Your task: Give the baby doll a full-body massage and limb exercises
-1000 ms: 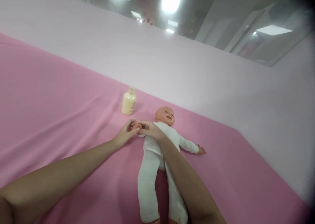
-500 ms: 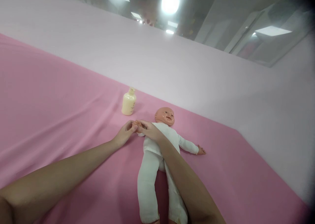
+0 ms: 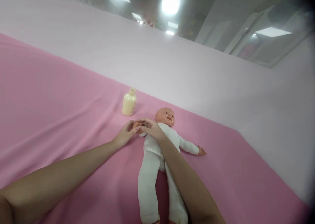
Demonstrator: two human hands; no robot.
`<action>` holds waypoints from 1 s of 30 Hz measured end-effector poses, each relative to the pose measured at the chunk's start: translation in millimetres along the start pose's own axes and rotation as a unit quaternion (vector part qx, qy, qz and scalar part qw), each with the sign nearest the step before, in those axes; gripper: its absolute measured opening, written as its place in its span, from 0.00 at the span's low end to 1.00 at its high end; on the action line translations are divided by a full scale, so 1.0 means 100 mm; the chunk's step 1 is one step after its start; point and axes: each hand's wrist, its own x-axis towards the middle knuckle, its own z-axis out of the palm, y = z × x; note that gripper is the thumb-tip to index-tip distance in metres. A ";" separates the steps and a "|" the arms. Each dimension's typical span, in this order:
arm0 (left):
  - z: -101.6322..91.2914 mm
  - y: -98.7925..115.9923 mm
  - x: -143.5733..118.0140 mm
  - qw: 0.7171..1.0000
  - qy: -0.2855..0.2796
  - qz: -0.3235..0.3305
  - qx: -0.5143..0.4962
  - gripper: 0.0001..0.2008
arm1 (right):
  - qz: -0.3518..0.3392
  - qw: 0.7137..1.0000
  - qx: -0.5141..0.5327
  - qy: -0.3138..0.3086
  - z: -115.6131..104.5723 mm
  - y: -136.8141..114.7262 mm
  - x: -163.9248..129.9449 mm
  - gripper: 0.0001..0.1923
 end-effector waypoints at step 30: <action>0.02 0.01 0.02 0.998 -0.002 -0.030 -0.062 0.26 | 0.032 0.999 -0.031 0.013 0.02 -0.01 -0.02 0.25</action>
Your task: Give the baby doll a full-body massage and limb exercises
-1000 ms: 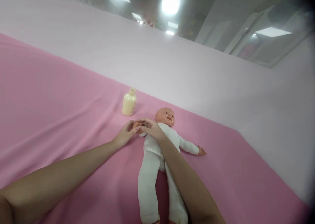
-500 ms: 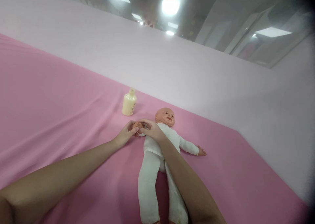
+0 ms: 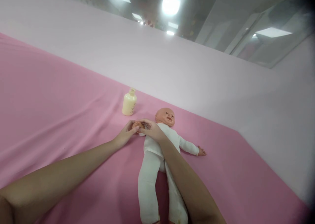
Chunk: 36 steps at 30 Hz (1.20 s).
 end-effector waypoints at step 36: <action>-0.05 -0.12 0.05 0.998 -0.024 0.028 -0.053 0.20 | -0.027 0.997 -0.069 -0.020 0.05 -0.14 -0.07 0.24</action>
